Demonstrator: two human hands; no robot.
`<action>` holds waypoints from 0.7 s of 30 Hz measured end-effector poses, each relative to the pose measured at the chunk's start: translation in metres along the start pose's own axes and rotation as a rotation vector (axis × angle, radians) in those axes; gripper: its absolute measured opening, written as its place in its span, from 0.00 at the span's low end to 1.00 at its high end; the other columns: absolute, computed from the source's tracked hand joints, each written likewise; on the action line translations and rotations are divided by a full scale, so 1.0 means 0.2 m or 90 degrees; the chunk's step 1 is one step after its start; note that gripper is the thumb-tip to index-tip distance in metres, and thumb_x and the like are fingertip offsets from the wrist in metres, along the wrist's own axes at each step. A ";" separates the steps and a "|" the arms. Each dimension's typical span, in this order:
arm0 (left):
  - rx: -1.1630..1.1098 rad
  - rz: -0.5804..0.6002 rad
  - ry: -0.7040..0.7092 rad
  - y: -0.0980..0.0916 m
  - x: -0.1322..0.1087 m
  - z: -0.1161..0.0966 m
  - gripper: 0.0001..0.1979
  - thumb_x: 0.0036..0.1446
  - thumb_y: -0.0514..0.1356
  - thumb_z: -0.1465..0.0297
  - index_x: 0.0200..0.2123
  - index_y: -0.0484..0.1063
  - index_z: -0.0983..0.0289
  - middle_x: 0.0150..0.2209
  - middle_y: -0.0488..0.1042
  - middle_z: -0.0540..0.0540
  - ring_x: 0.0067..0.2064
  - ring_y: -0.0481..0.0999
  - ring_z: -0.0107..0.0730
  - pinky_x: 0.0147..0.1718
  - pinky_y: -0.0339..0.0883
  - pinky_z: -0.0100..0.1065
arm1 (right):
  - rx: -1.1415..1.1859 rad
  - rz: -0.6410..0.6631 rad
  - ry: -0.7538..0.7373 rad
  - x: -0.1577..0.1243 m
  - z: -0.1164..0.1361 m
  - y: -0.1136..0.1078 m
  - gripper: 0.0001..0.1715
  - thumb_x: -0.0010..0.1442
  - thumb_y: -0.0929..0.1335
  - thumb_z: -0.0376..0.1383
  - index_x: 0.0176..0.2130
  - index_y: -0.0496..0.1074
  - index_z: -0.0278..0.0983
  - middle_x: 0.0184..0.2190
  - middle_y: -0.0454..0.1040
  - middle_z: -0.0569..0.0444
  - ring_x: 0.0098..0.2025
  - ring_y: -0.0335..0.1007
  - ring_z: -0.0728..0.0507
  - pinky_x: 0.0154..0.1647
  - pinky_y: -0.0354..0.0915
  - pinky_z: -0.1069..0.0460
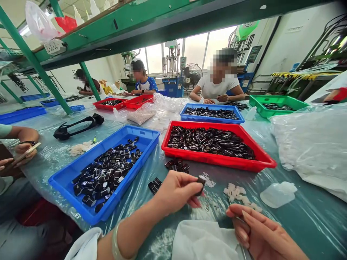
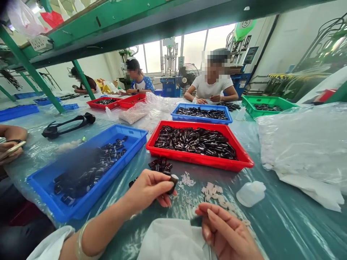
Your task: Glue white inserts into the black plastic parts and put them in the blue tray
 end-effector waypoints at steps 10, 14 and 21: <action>-0.131 -0.060 -0.031 -0.09 -0.01 -0.05 0.21 0.59 0.50 0.60 0.35 0.73 0.74 0.31 0.77 0.64 0.24 0.76 0.28 0.21 0.68 0.23 | -0.044 0.071 0.019 0.01 -0.01 0.00 0.17 0.36 0.77 0.45 0.26 0.79 0.37 0.23 0.74 0.53 0.20 0.61 0.52 0.20 0.60 0.57; -0.138 -0.051 -0.036 -0.09 -0.02 -0.05 0.23 0.59 0.50 0.59 0.34 0.73 0.74 0.30 0.77 0.64 0.24 0.77 0.29 0.20 0.68 0.23 | -0.048 0.049 0.010 0.00 -0.02 0.00 0.17 0.38 0.77 0.46 0.26 0.79 0.36 0.24 0.75 0.52 0.21 0.61 0.53 0.21 0.60 0.58; 0.004 -0.065 0.012 -0.10 -0.09 -0.08 0.19 0.55 0.56 0.60 0.32 0.74 0.73 0.32 0.77 0.62 0.25 0.75 0.27 0.22 0.67 0.23 | -0.059 0.041 0.010 -0.02 -0.01 0.02 0.18 0.36 0.77 0.47 0.24 0.78 0.36 0.23 0.75 0.53 0.20 0.60 0.53 0.20 0.60 0.58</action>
Point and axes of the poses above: each hand's wrist, its own x-axis towards the middle knuckle, its own y-axis out of the palm, z = x × y, the point moved 4 cm from there along x, towards the middle knuckle
